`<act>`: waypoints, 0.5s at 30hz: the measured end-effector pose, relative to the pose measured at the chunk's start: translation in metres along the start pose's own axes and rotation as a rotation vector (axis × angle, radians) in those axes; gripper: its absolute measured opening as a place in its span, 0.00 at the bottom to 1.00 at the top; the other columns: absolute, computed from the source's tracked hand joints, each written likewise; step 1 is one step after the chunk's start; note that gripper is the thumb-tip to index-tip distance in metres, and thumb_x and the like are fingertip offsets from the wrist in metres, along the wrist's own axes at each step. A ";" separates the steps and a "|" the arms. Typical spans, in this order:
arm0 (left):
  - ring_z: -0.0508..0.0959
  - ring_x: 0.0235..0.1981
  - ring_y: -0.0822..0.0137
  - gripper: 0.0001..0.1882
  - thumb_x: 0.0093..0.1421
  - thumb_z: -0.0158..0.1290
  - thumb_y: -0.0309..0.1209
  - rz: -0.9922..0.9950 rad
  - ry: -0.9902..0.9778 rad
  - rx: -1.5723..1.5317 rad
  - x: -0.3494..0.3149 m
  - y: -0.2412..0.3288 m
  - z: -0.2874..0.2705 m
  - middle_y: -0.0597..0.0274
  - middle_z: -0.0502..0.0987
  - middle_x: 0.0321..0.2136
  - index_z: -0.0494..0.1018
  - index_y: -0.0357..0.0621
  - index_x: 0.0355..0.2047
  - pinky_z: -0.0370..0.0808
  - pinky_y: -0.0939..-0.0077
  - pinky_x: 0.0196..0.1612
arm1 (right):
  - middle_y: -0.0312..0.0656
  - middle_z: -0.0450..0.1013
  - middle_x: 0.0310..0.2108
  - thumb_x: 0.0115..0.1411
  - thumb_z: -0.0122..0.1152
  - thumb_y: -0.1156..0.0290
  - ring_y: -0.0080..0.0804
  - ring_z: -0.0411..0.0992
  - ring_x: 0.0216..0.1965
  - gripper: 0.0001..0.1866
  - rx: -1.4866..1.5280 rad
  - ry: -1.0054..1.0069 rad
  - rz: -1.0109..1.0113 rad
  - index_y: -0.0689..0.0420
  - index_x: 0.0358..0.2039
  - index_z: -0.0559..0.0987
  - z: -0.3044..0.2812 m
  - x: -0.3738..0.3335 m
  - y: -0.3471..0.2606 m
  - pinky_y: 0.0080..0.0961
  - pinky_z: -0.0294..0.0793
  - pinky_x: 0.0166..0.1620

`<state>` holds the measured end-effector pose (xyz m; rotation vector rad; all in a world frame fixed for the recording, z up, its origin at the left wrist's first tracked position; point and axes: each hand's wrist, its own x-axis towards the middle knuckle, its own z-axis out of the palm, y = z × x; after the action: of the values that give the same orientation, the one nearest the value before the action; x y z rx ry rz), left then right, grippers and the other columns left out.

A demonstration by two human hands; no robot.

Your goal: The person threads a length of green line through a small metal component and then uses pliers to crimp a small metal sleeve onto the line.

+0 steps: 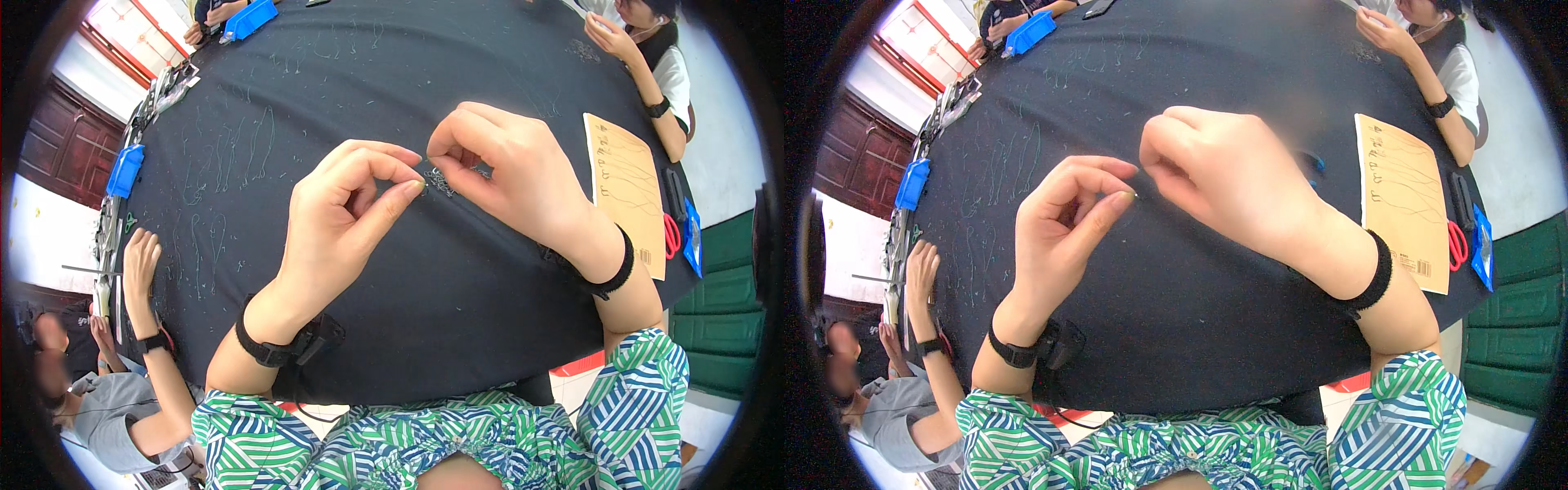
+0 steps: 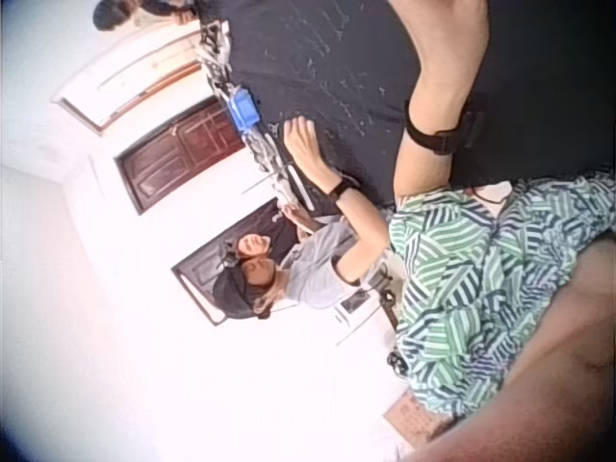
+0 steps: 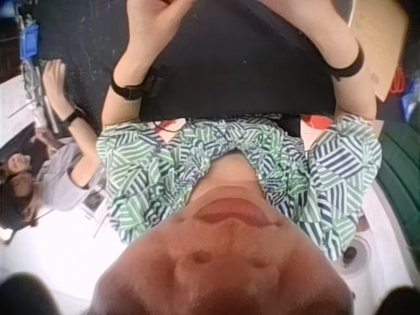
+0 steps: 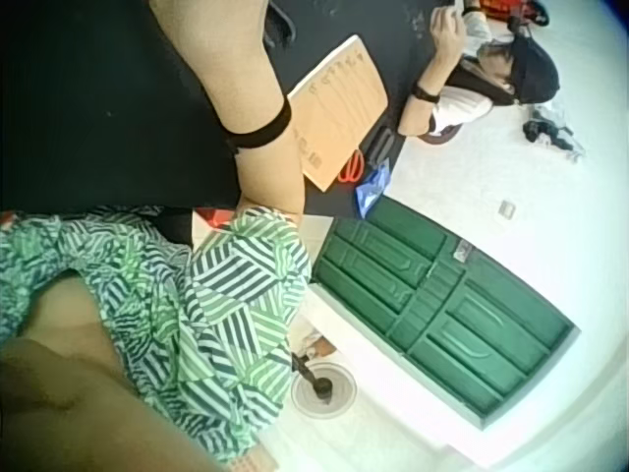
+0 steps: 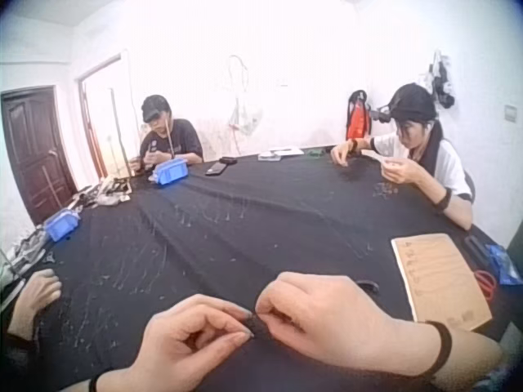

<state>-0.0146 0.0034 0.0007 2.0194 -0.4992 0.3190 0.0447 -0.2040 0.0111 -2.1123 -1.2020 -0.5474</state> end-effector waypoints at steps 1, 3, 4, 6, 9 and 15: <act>0.59 0.22 0.88 0.03 0.59 0.57 0.21 -0.001 -0.001 0.001 0.000 -0.001 0.001 0.63 0.77 0.43 0.77 0.38 0.34 0.59 0.91 0.25 | 0.38 0.72 0.25 0.52 0.63 0.80 0.28 0.74 0.26 0.06 0.002 0.000 0.001 0.59 0.29 0.74 0.001 0.000 -0.001 0.21 0.72 0.29; 0.56 0.16 0.83 0.05 0.54 0.61 0.22 0.002 0.037 -0.046 0.000 -0.004 0.004 0.62 0.80 0.38 0.78 0.37 0.32 0.59 0.86 0.22 | 0.38 0.70 0.24 0.50 0.64 0.79 0.32 0.74 0.25 0.07 -0.117 0.021 -0.054 0.58 0.28 0.73 0.002 -0.001 -0.003 0.24 0.72 0.28; 0.56 0.16 0.83 0.05 0.54 0.61 0.22 0.001 0.036 -0.046 0.000 -0.004 0.005 0.62 0.80 0.38 0.78 0.37 0.32 0.59 0.86 0.22 | 0.38 0.70 0.24 0.50 0.64 0.79 0.32 0.74 0.25 0.07 -0.117 0.020 -0.053 0.58 0.28 0.73 0.002 -0.001 -0.003 0.24 0.72 0.28; 0.56 0.16 0.83 0.05 0.55 0.60 0.22 -0.027 0.025 -0.084 0.001 -0.004 0.007 0.62 0.80 0.38 0.77 0.37 0.32 0.60 0.86 0.22 | 0.41 0.70 0.25 0.49 0.63 0.73 0.41 0.75 0.28 0.09 -0.199 0.006 -0.086 0.56 0.26 0.70 0.002 -0.002 -0.003 0.33 0.75 0.30; 0.56 0.16 0.83 0.05 0.55 0.60 0.22 -0.023 0.007 -0.040 0.001 -0.003 0.008 0.63 0.79 0.38 0.77 0.37 0.32 0.60 0.86 0.22 | 0.39 0.69 0.23 0.48 0.66 0.77 0.35 0.73 0.25 0.09 -0.197 0.023 -0.097 0.57 0.27 0.73 0.003 -0.004 -0.004 0.28 0.72 0.28; 0.58 0.20 0.87 0.02 0.58 0.59 0.22 0.011 0.005 0.034 0.001 -0.003 0.008 0.67 0.77 0.37 0.77 0.39 0.31 0.56 0.90 0.23 | 0.38 0.69 0.24 0.48 0.67 0.75 0.35 0.73 0.27 0.10 -0.209 -0.019 -0.104 0.57 0.27 0.72 0.002 -0.003 -0.008 0.28 0.73 0.29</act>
<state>-0.0119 -0.0023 -0.0052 2.0491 -0.5054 0.3409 0.0362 -0.2017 0.0102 -2.2408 -1.3210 -0.7286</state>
